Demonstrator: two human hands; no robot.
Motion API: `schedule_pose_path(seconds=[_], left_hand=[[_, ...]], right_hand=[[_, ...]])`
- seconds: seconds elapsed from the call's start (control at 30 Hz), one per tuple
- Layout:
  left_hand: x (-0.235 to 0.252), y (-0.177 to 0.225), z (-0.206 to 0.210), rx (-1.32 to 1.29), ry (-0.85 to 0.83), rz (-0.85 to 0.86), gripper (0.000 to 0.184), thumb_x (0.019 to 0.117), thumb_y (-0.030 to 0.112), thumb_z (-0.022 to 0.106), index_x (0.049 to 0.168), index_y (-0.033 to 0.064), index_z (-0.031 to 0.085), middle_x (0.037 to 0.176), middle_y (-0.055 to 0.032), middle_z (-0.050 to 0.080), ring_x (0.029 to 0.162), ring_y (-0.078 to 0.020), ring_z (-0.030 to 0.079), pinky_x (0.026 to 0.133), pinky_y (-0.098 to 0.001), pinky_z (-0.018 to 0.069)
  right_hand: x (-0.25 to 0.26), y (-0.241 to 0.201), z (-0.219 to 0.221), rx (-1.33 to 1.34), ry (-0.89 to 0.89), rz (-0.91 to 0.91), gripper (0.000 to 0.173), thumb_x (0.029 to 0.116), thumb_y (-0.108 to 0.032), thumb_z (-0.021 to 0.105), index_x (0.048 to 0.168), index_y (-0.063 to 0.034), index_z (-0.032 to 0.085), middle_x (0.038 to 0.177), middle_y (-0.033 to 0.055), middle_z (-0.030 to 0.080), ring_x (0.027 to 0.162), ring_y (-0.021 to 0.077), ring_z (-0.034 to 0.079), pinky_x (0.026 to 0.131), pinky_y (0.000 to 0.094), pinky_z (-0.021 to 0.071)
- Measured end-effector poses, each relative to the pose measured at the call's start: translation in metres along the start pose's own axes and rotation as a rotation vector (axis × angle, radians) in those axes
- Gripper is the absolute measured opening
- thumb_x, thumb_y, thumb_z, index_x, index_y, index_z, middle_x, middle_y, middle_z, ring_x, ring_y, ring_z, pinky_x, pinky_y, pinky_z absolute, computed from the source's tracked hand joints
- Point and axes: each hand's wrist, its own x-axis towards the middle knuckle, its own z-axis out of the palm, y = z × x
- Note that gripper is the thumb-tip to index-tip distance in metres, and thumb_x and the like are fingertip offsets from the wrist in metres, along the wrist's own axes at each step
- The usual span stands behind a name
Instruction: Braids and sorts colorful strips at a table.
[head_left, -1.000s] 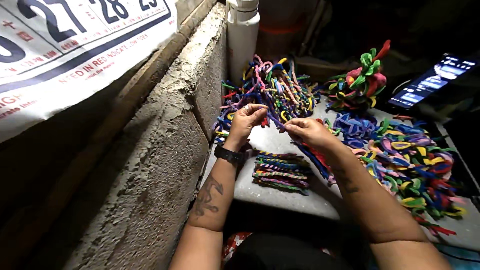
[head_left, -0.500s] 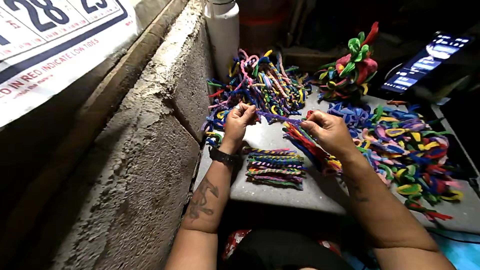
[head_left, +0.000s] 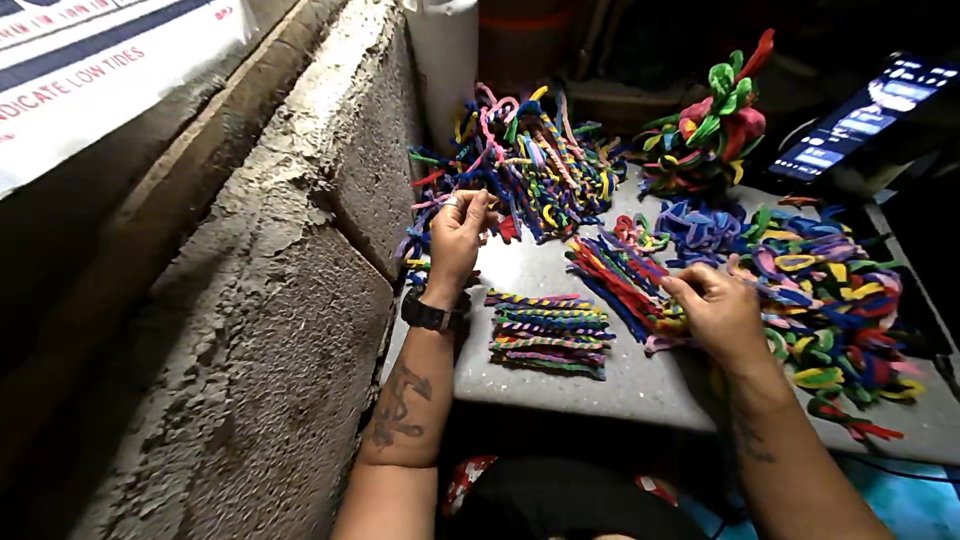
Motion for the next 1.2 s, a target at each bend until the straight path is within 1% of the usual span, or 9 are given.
schedule_pose_path(seconds=[0.1,0.17,0.27,0.4,0.53,0.63,0.77,0.9,1.2], left_hand=[[0.000,-0.001,0.000,0.003,-0.026,-0.023,0.021,0.1079,0.017,0.049,0.108,0.0021,0.063,0.093,0.0000,0.070,0.080,-0.0061,0.068,0.079,-0.0262,0.0585],[-0.003,0.001,0.003,0.009,-0.140,-0.057,0.020,0.1071,0.016,0.050,0.108,0.0021,0.064,0.090,0.0012,0.069,0.079,-0.0047,0.067,0.075,-0.0241,0.0573],[-0.011,0.005,0.007,-0.028,-0.451,-0.095,0.022,0.1020,0.012,0.054,0.117,-0.0002,0.065,0.099,-0.0001,0.070,0.085,-0.0048,0.067,0.077,-0.0237,0.0565],[-0.025,0.012,0.020,-0.221,-0.684,-0.160,0.038,0.0880,0.006,0.066,0.126,0.0013,0.060,0.095,0.0052,0.071,0.086,-0.0030,0.067,0.080,-0.0227,0.0570],[-0.030,0.006,0.022,-0.387,-0.681,-0.080,0.018,0.0899,0.001,0.067,0.105,0.0099,0.073,0.096,0.0070,0.074,0.083,-0.0017,0.069,0.076,-0.0217,0.0586],[-0.034,0.012,0.017,-0.388,-0.645,-0.051,0.015,0.0920,0.001,0.065,0.096,0.0124,0.074,0.092,0.0058,0.074,0.077,-0.0010,0.068,0.071,-0.0181,0.0569],[-0.029,0.007,0.018,-0.431,-0.629,-0.041,0.018,0.0896,-0.002,0.067,0.097,0.0125,0.074,0.093,0.0055,0.076,0.080,-0.0015,0.070,0.073,-0.0203,0.0589],[-0.035,0.013,0.015,-0.393,-0.616,-0.036,0.016,0.0907,-0.002,0.066,0.097,0.0115,0.072,0.090,0.0050,0.073,0.077,-0.0012,0.068,0.072,-0.0173,0.0571],[-0.033,0.012,0.015,-0.332,-0.668,-0.082,0.016,0.0872,-0.001,0.070,0.092,0.0134,0.073,0.089,0.0050,0.073,0.077,-0.0020,0.069,0.071,-0.0177,0.0585]], right_hand=[[-0.012,-0.001,0.003,0.169,0.020,0.042,0.024,0.1003,-0.025,0.062,0.095,-0.0017,0.067,0.083,-0.0003,0.063,0.072,-0.0023,0.056,0.070,0.0184,0.0494],[-0.017,-0.010,0.005,0.324,0.018,0.004,0.020,0.0990,-0.022,0.062,0.095,-0.0027,0.066,0.085,-0.0059,0.064,0.075,-0.0081,0.058,0.073,0.0131,0.0509],[-0.021,-0.025,0.009,0.395,0.032,-0.181,0.021,0.0984,-0.022,0.065,0.094,-0.0022,0.068,0.088,-0.0062,0.067,0.083,-0.0085,0.061,0.081,0.0129,0.0530],[-0.024,-0.041,0.011,0.340,0.008,-0.324,0.021,0.0978,-0.020,0.065,0.092,-0.0009,0.070,0.086,-0.0002,0.066,0.082,-0.0058,0.059,0.079,0.0108,0.0508],[-0.027,-0.046,0.014,0.303,-0.004,-0.359,0.021,0.0978,-0.021,0.065,0.091,-0.0026,0.070,0.084,0.0024,0.067,0.080,-0.0009,0.060,0.078,0.0144,0.0490],[-0.027,-0.047,0.016,0.319,-0.002,-0.367,0.020,0.0986,-0.021,0.065,0.091,-0.0031,0.070,0.084,0.0017,0.066,0.081,-0.0014,0.059,0.078,0.0132,0.0480],[-0.025,-0.047,0.018,0.402,0.033,-0.380,0.014,0.0972,-0.016,0.067,0.094,-0.0024,0.068,0.087,0.0005,0.065,0.084,-0.0035,0.060,0.079,0.0115,0.0509],[-0.025,-0.051,0.018,0.483,0.104,-0.398,0.005,0.0962,-0.015,0.070,0.097,-0.0109,0.067,0.095,-0.0048,0.063,0.091,-0.0028,0.061,0.081,0.0126,0.0534],[-0.024,-0.061,0.019,0.667,0.210,-0.448,0.011,0.0958,-0.016,0.072,0.107,-0.0185,0.072,0.104,-0.0101,0.061,0.099,-0.0008,0.061,0.085,0.0143,0.0539]])
